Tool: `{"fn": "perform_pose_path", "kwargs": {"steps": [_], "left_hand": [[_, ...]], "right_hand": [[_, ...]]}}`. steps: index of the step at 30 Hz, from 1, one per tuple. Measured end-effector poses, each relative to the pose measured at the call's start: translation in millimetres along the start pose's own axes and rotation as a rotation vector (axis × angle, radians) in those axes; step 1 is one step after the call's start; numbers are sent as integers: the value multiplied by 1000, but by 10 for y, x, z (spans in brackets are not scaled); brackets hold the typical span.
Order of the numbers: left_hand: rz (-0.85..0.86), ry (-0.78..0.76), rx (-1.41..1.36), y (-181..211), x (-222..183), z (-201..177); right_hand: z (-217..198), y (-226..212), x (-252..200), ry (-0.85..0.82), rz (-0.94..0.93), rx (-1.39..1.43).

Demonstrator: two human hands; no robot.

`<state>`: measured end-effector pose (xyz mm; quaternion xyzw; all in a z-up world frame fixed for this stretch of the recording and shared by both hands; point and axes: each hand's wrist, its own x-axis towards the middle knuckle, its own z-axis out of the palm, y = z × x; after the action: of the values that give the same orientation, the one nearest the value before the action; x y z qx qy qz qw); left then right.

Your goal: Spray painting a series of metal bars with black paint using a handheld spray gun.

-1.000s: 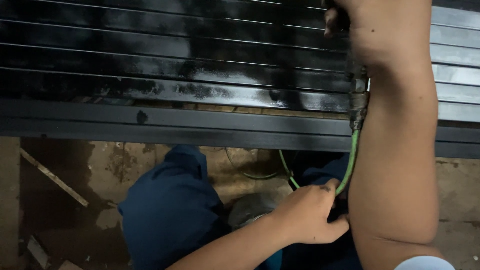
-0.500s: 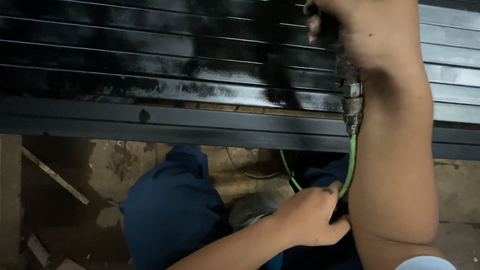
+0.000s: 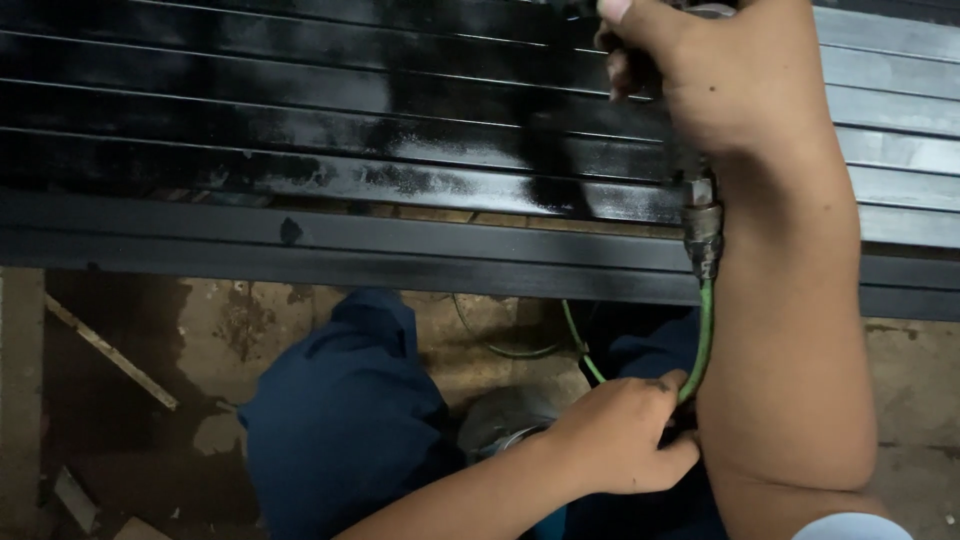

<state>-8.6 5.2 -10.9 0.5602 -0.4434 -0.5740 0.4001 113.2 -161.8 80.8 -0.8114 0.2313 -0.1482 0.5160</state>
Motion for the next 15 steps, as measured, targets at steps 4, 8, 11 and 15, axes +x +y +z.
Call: {"fn": "perform_pose_path", "kwargs": {"steps": [4,8,11,15], "left_hand": [[-2,2,-14,-4,-4,2],[-12,21,37,7,-4,21],[3,3,22,-11,-6,23],[26,-83,45,24,-6,-1]], "right_hand": [[50,-136,-55,-40,29,51],[80,-134,-54,-37,53,93],[39,-86,-66,-6,61,11],[-169,182,-56,36,-106,-203]]}}
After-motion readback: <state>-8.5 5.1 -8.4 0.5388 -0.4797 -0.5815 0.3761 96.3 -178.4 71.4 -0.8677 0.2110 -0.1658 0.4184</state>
